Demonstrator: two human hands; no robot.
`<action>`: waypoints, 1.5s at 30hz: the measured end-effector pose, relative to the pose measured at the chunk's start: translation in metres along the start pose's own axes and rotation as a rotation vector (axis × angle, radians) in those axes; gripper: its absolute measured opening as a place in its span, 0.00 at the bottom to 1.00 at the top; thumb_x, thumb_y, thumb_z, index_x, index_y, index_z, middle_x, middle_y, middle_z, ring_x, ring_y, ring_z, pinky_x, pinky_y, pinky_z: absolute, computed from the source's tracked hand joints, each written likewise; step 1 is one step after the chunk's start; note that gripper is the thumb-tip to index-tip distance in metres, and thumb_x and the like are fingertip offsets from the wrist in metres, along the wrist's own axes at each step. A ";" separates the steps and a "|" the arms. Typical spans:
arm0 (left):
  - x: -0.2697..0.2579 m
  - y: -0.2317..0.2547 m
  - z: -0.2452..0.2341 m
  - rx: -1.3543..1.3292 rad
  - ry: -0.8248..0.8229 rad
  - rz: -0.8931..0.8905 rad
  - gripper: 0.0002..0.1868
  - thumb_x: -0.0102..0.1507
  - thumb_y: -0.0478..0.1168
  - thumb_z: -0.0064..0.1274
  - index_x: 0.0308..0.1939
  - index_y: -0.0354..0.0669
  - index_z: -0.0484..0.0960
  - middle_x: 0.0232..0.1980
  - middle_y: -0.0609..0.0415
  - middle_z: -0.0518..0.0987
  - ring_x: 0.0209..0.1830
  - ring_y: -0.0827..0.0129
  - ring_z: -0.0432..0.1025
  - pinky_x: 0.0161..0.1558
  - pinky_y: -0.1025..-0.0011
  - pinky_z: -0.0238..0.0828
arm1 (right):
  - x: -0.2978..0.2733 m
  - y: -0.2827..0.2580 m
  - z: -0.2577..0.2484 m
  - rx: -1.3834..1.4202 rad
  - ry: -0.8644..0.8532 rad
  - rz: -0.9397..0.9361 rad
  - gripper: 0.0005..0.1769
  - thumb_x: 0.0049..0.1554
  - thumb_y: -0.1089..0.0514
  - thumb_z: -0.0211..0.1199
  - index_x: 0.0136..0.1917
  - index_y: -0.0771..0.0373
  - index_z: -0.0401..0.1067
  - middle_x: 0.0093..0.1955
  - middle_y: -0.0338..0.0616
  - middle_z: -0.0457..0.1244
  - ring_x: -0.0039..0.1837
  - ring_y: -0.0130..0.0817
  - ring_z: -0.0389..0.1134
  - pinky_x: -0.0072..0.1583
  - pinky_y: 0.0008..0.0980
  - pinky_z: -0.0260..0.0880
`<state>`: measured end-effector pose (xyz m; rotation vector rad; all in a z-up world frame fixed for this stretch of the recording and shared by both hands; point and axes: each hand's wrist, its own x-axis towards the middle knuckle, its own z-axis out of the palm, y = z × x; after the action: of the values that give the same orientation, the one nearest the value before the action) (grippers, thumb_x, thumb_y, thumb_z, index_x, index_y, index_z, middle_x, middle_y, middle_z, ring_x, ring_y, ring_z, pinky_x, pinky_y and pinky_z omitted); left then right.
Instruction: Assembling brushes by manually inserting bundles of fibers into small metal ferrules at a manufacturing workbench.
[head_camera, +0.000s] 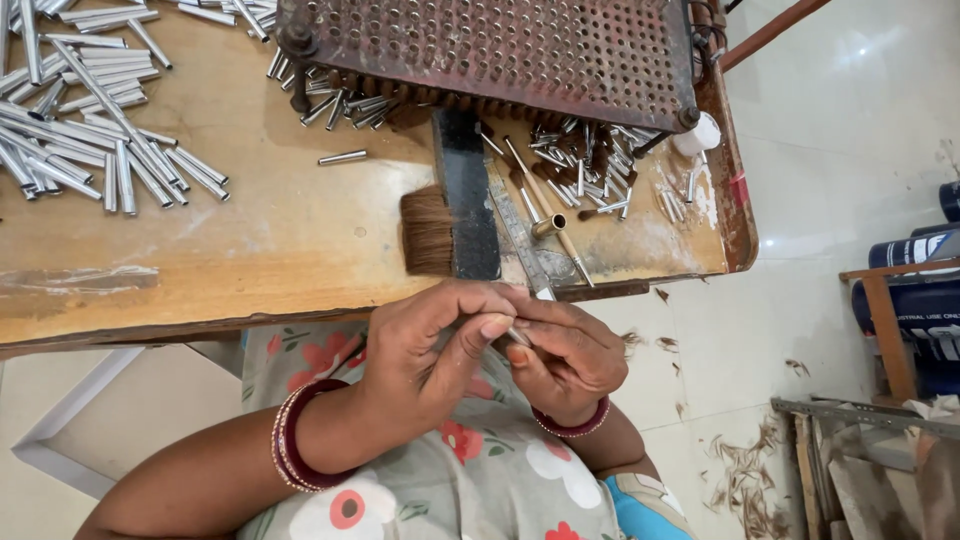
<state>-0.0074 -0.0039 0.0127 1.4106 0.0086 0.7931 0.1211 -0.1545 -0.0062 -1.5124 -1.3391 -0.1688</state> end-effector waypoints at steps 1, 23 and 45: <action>0.000 0.000 -0.001 0.000 0.002 0.000 0.08 0.73 0.37 0.50 0.48 0.34 0.79 0.52 0.46 0.85 0.45 0.72 0.81 0.46 0.76 0.80 | 0.000 0.001 0.000 0.001 -0.001 0.000 0.15 0.61 0.55 0.69 0.50 0.72 0.75 0.54 0.61 0.70 0.51 0.38 0.76 0.52 0.29 0.77; 0.008 -0.009 -0.005 -0.256 -0.114 -0.290 0.08 0.67 0.38 0.56 0.42 0.34 0.81 0.36 0.57 0.81 0.45 0.73 0.76 0.51 0.72 0.72 | -0.012 0.016 0.002 0.037 0.017 -0.026 0.12 0.61 0.56 0.70 0.48 0.67 0.75 0.50 0.55 0.71 0.46 0.35 0.74 0.47 0.29 0.75; 0.005 -0.027 0.007 0.184 -0.291 -0.115 0.17 0.60 0.42 0.63 0.50 0.35 0.84 0.62 0.43 0.78 0.56 0.58 0.79 0.44 0.66 0.79 | -0.051 0.013 -0.023 -0.106 0.185 0.120 0.12 0.62 0.67 0.68 0.57 0.68 0.69 0.47 0.52 0.70 0.46 0.32 0.72 0.46 0.26 0.71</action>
<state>0.0124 -0.0064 -0.0070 1.6752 -0.0632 0.4963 0.1244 -0.2016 -0.0393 -1.6198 -1.1047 -0.3002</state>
